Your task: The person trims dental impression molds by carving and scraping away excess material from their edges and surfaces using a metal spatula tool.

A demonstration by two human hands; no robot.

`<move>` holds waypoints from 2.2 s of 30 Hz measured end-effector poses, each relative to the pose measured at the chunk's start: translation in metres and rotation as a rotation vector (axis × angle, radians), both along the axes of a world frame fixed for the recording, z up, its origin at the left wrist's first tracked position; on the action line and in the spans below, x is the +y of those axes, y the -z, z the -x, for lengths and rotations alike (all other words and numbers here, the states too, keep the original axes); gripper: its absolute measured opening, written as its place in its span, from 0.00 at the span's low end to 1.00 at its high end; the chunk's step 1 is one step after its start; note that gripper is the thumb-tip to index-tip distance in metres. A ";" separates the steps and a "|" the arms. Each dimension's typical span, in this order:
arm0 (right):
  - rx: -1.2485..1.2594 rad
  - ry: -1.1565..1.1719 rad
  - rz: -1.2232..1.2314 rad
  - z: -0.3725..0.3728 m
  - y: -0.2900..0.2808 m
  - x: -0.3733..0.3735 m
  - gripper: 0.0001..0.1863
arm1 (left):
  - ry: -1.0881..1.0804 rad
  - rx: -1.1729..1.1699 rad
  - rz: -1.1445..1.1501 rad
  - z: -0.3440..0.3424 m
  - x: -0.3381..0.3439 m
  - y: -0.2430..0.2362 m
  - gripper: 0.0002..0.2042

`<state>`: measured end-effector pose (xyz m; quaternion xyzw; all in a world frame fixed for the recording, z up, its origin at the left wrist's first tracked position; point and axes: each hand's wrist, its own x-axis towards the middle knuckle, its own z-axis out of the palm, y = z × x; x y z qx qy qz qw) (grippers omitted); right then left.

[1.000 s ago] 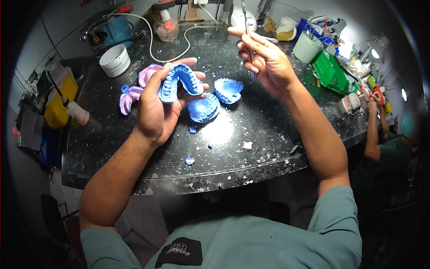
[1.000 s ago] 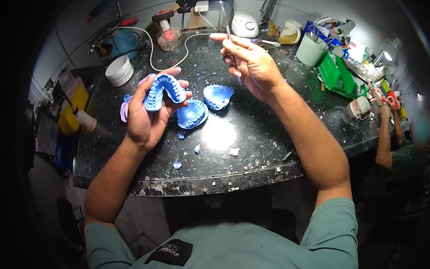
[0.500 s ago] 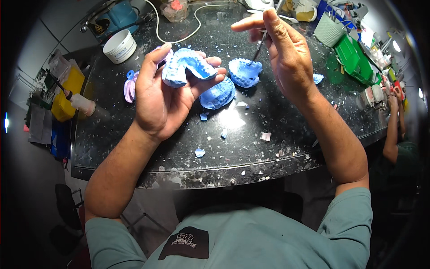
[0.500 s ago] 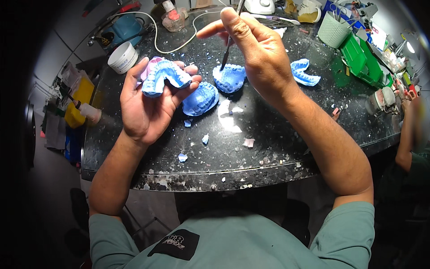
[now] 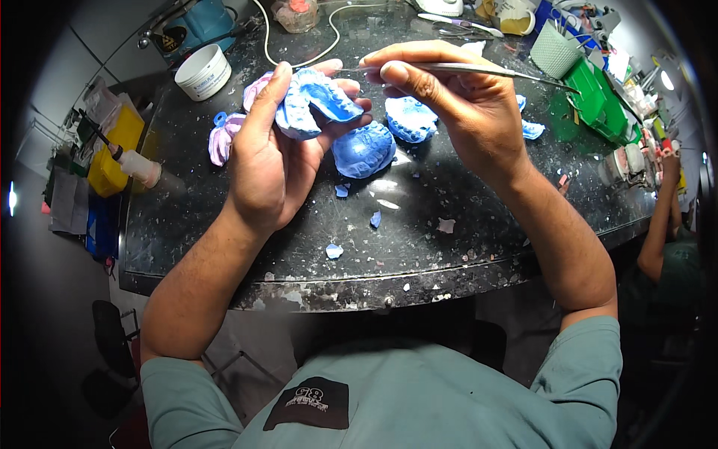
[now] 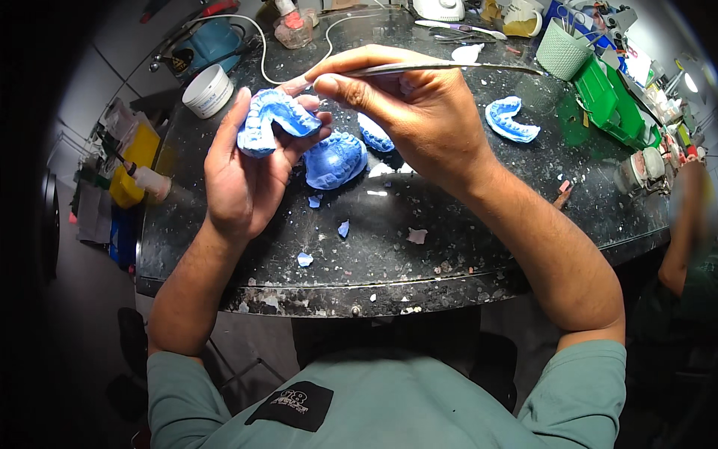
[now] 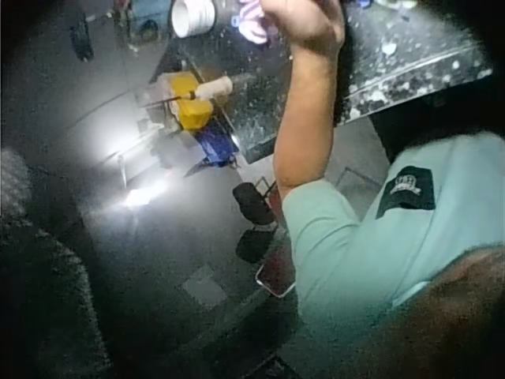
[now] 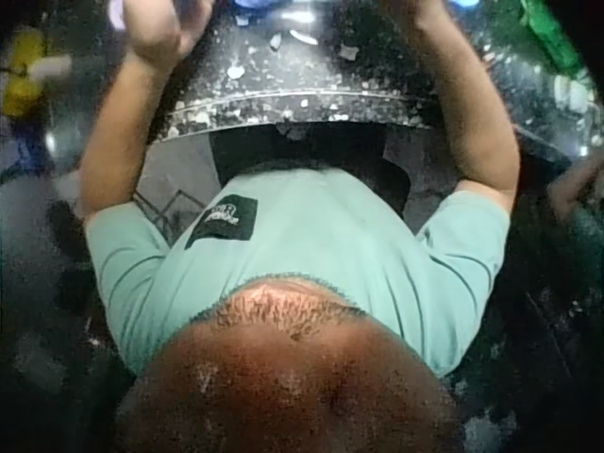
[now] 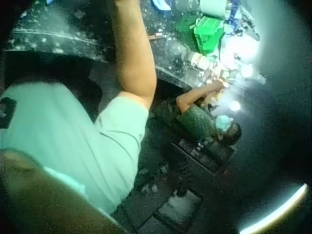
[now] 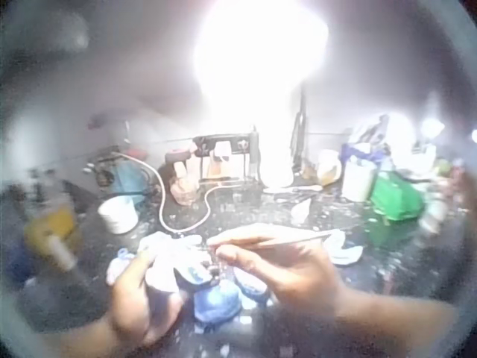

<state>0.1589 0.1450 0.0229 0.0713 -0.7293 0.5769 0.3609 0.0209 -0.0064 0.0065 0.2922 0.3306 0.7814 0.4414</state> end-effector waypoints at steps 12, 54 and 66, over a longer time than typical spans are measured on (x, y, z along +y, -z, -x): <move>-0.086 -0.024 0.155 -0.002 0.004 -0.007 0.09 | -0.084 0.215 0.063 -0.007 0.001 0.000 0.40; -0.033 0.059 -0.080 0.000 0.011 -0.004 0.07 | -0.047 0.241 0.080 -0.014 -0.003 -0.003 0.34; 0.008 0.082 -0.142 0.002 0.014 -0.005 0.07 | -0.019 0.322 0.079 -0.011 -0.005 -0.004 0.35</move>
